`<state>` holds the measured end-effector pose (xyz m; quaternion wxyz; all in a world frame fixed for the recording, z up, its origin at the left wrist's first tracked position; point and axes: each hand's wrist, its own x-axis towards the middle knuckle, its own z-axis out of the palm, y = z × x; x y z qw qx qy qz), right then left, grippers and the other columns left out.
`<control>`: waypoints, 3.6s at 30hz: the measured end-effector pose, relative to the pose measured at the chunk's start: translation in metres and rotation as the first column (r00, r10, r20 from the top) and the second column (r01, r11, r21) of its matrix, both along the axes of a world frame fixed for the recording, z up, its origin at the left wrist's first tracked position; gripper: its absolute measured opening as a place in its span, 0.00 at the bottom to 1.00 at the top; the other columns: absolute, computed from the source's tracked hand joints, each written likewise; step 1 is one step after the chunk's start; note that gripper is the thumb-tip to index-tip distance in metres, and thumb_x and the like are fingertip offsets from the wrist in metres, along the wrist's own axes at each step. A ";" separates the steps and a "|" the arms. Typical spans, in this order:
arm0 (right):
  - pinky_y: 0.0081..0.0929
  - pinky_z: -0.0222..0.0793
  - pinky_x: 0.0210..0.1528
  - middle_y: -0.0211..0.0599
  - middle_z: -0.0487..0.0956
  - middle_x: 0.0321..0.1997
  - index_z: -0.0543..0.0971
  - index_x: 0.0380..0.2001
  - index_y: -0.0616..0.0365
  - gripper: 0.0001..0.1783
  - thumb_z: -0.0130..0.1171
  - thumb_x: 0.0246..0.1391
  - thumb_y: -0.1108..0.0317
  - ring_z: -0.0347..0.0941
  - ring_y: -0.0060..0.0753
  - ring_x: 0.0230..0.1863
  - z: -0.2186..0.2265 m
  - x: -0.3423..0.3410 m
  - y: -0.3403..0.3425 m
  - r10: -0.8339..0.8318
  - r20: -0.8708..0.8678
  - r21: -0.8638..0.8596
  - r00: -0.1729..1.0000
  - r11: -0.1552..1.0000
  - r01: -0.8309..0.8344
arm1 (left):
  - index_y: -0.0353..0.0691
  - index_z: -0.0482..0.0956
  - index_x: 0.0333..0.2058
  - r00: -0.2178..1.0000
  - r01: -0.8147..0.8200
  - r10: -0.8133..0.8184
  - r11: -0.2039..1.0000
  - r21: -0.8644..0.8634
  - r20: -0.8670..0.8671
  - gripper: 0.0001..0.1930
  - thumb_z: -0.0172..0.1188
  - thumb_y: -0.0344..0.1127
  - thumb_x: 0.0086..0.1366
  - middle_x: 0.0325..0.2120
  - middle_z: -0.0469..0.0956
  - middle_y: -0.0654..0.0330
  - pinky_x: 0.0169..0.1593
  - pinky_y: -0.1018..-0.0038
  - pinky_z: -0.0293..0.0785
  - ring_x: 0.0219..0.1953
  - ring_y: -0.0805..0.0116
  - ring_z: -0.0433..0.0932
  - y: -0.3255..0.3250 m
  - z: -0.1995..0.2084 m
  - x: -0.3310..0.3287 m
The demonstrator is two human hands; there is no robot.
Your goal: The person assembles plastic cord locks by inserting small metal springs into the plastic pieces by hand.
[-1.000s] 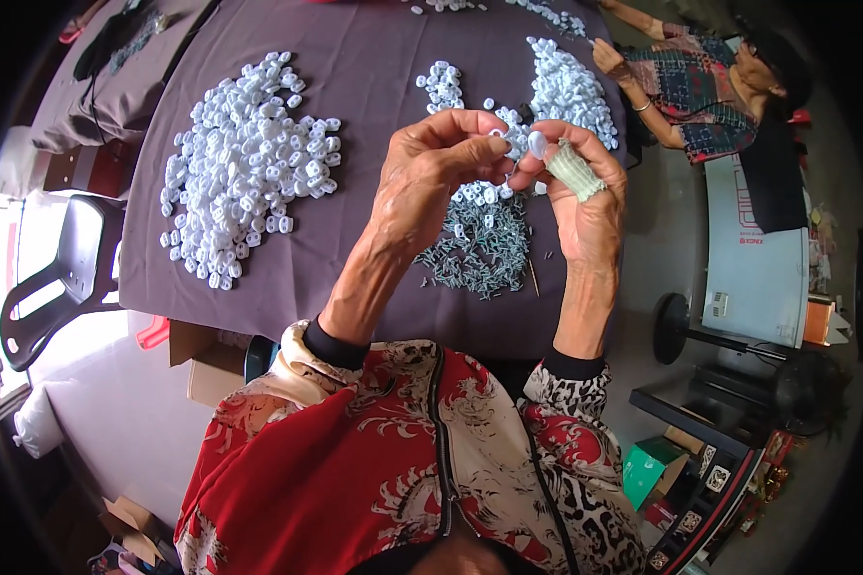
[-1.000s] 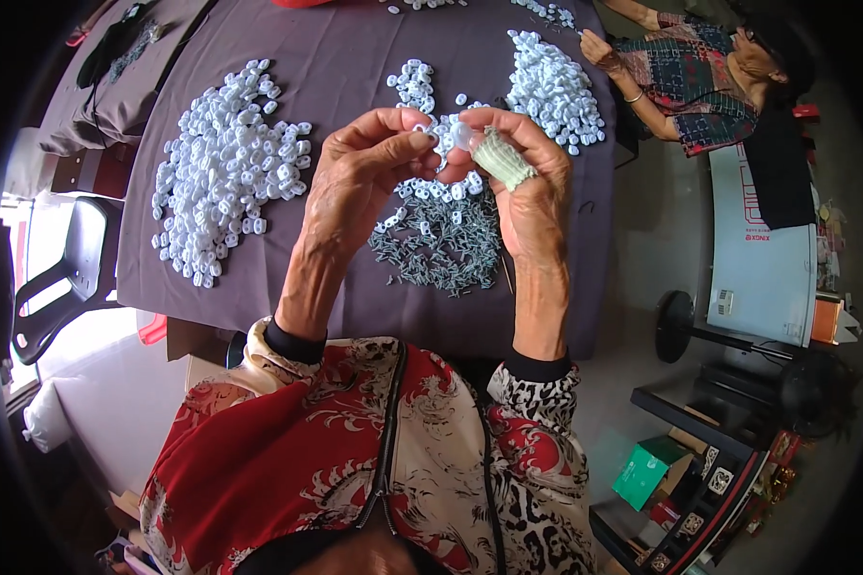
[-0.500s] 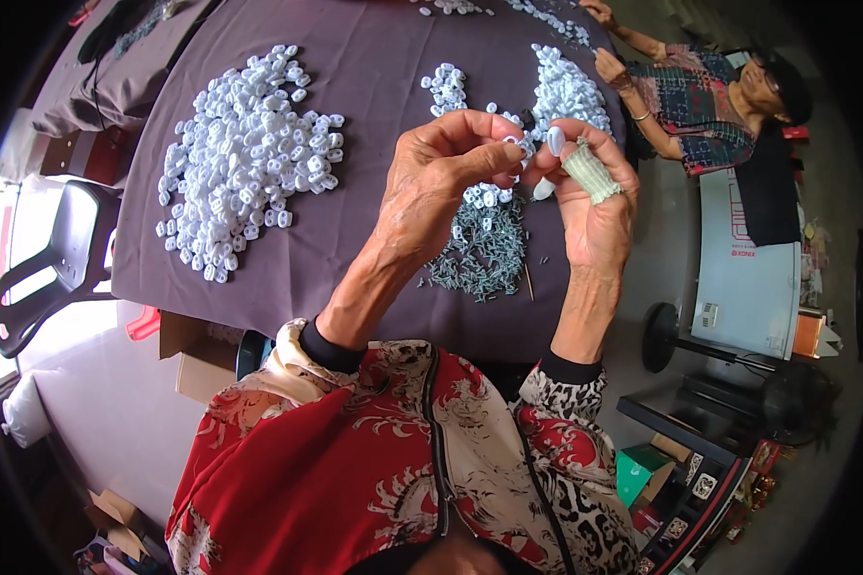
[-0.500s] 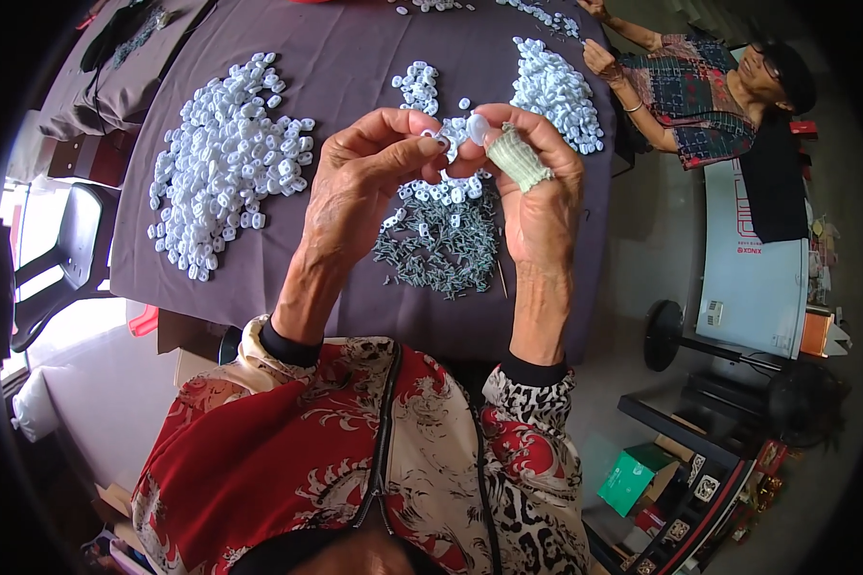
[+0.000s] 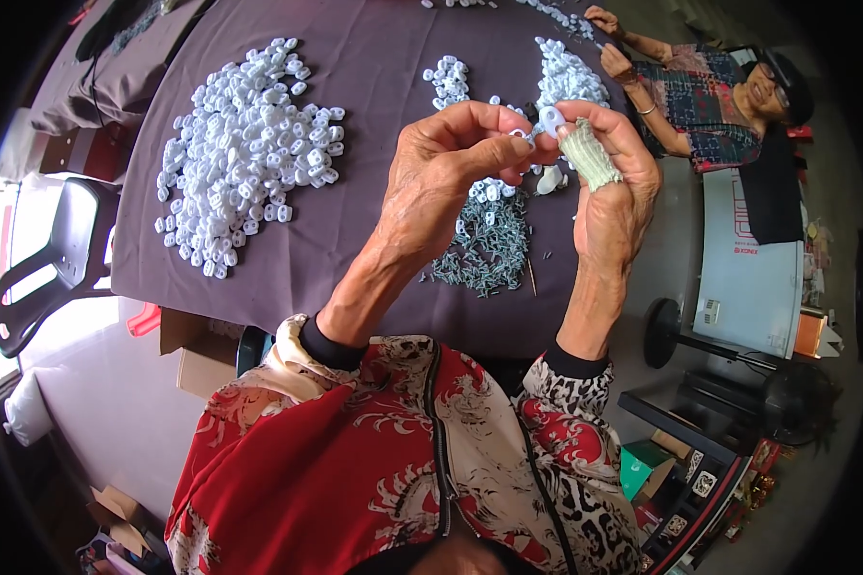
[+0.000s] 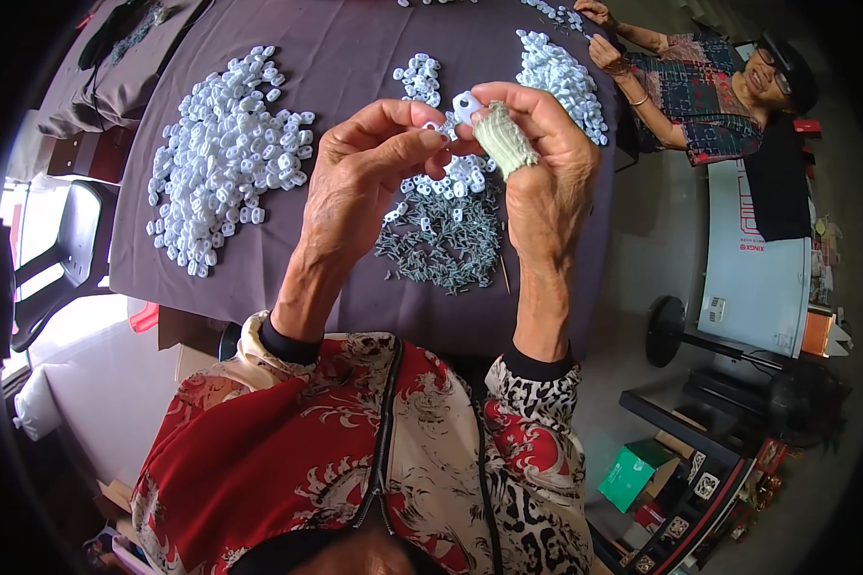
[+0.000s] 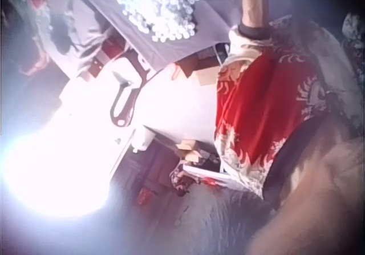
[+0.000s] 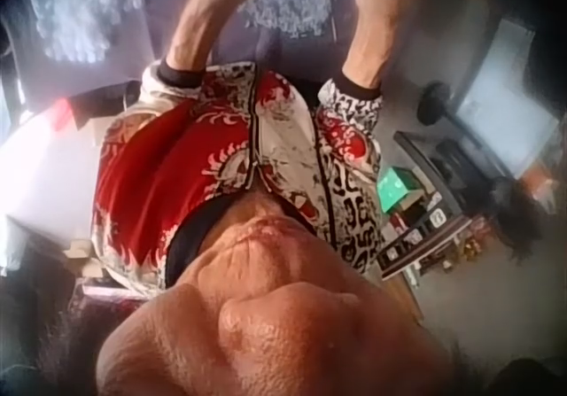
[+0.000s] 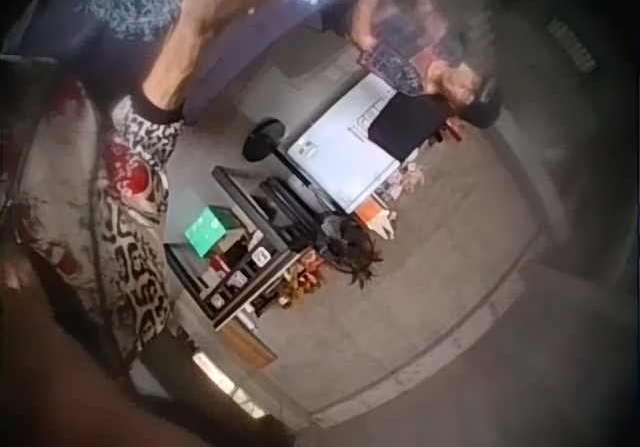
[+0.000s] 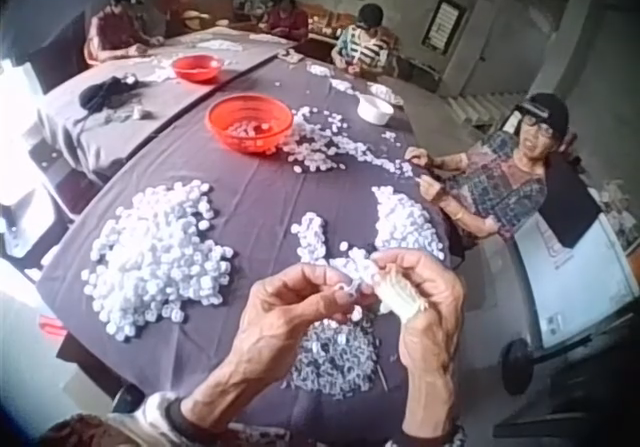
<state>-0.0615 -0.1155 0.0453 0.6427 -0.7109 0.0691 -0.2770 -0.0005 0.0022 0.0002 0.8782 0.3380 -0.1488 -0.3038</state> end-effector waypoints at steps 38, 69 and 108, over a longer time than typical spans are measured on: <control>0.20 0.69 0.35 0.34 0.76 0.29 0.76 0.32 0.67 0.09 0.54 0.44 0.80 0.72 0.23 0.29 -0.017 -0.001 -0.019 0.095 0.029 0.218 0.995 0.971 -0.099 | 0.32 0.74 0.31 0.999 -0.043 0.042 0.997 0.059 0.010 0.06 0.56 0.27 0.55 0.25 0.75 0.59 0.35 0.78 0.70 0.25 0.74 0.73 -0.009 -0.009 -0.003; 0.22 0.65 0.45 0.40 0.75 0.38 0.74 0.36 0.70 0.13 0.49 0.44 0.81 0.70 0.26 0.39 -0.003 -0.002 -0.017 0.119 -0.065 -0.183 0.991 0.975 -0.129 | 0.31 0.76 0.30 0.989 -0.104 0.090 0.988 0.117 0.118 0.07 0.58 0.27 0.52 0.23 0.77 0.59 0.33 0.80 0.69 0.24 0.75 0.72 -0.003 0.002 -0.005; 0.15 0.68 0.37 0.32 0.76 0.32 0.76 0.35 0.65 0.11 0.50 0.46 0.82 0.73 0.20 0.34 -0.006 -0.002 -0.013 0.055 -0.037 -0.285 0.998 0.956 -0.064 | 0.31 0.77 0.31 0.988 -0.110 0.089 0.980 0.168 0.130 0.06 0.58 0.26 0.52 0.23 0.77 0.60 0.33 0.82 0.69 0.25 0.77 0.73 -0.005 0.001 -0.006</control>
